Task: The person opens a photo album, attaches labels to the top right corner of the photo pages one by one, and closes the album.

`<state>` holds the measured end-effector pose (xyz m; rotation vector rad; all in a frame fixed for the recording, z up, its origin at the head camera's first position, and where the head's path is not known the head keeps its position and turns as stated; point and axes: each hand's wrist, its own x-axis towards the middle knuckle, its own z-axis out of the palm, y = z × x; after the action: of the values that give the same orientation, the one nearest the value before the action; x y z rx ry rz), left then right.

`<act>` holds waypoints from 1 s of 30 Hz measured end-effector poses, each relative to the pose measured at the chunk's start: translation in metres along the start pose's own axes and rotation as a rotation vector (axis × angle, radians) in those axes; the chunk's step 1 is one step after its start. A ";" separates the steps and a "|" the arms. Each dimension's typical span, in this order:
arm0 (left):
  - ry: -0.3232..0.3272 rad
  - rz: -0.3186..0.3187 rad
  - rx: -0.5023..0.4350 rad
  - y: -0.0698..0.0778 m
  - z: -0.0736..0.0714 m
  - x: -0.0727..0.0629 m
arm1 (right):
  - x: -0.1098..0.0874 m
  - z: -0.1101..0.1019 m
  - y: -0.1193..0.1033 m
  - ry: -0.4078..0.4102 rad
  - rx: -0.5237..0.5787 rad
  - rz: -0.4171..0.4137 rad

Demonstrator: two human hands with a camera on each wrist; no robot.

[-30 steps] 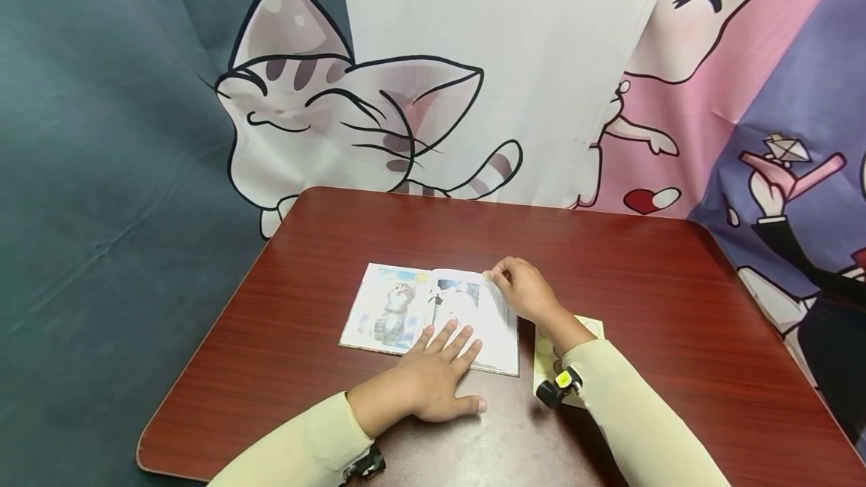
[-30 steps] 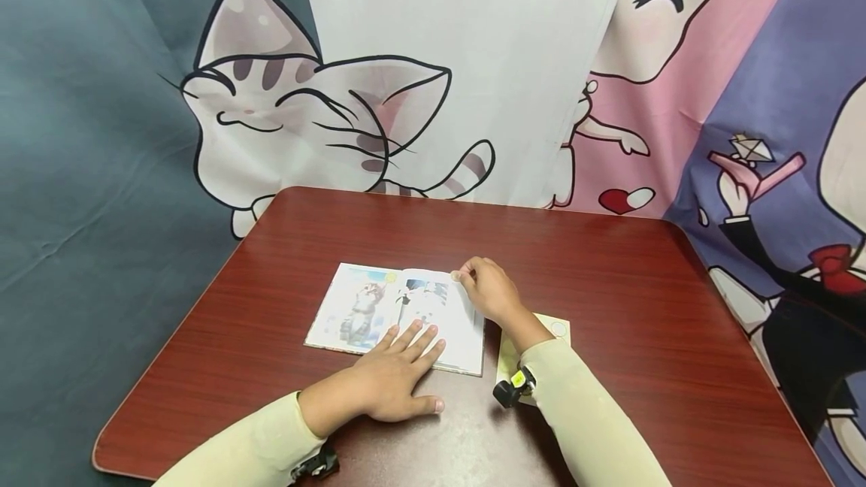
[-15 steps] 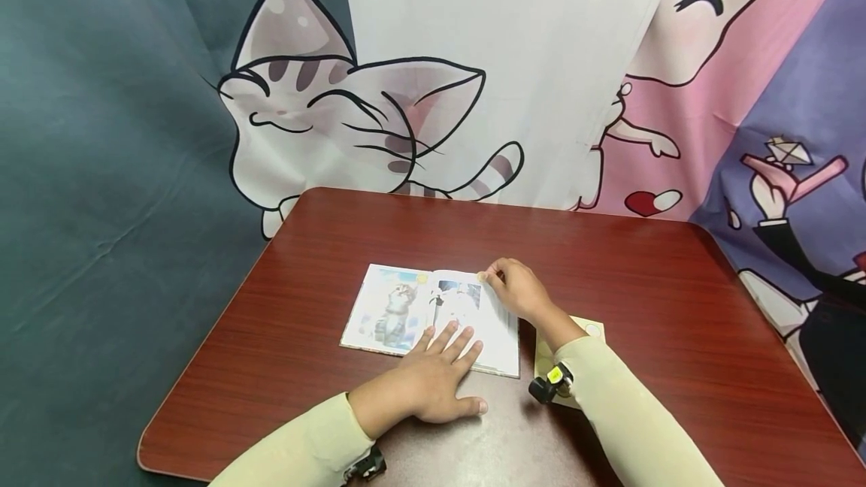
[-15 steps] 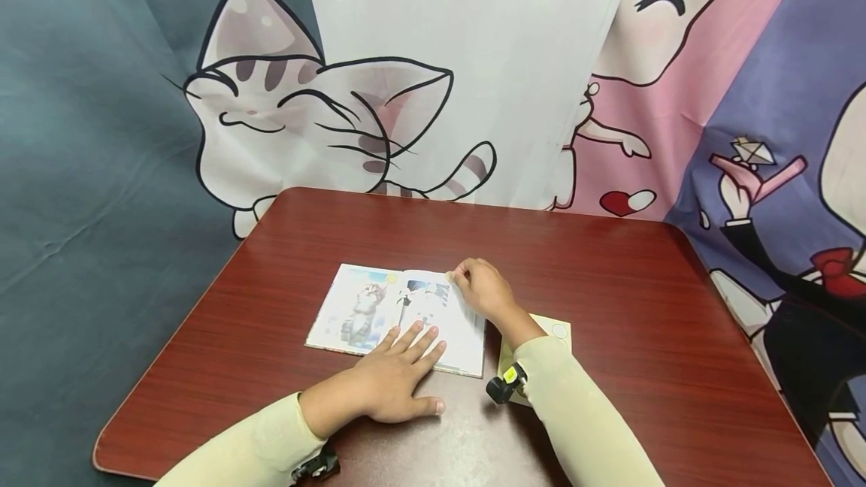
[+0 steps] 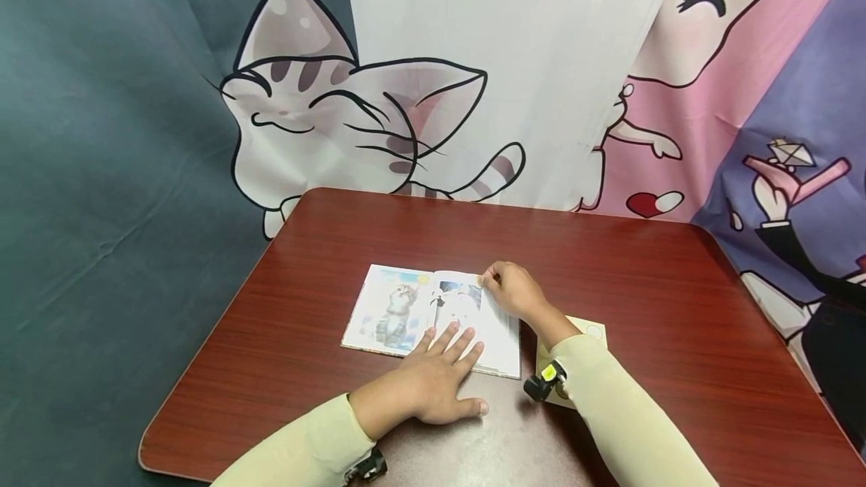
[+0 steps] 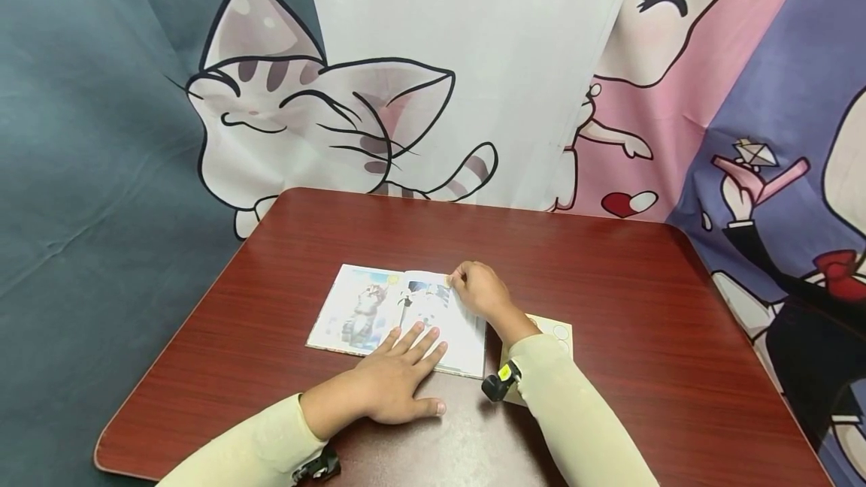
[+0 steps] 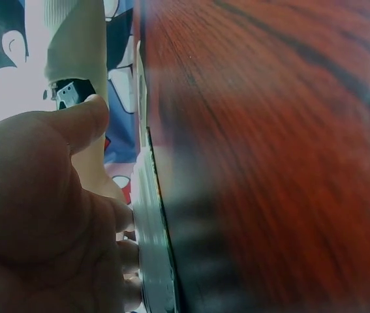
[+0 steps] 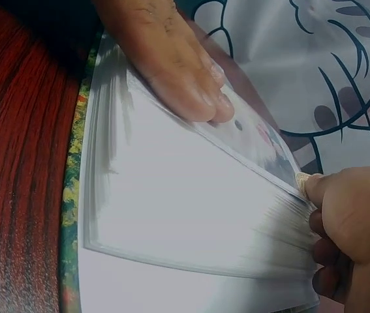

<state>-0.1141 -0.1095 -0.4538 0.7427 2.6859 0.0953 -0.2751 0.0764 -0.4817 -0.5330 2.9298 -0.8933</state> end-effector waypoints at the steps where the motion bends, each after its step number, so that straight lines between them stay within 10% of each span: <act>1: 0.001 0.000 0.001 0.000 0.000 0.000 | 0.000 0.000 0.000 0.001 -0.005 0.001; 14: 0.003 -0.005 0.014 0.001 0.001 0.000 | -0.001 0.007 -0.004 0.047 -0.007 0.042; 30: 0.007 -0.010 0.022 0.002 -0.001 -0.002 | -0.006 0.004 0.004 0.055 -0.071 -0.160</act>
<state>-0.1117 -0.1086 -0.4517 0.7371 2.7012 0.0664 -0.2705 0.0790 -0.4876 -0.7691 3.0126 -0.8335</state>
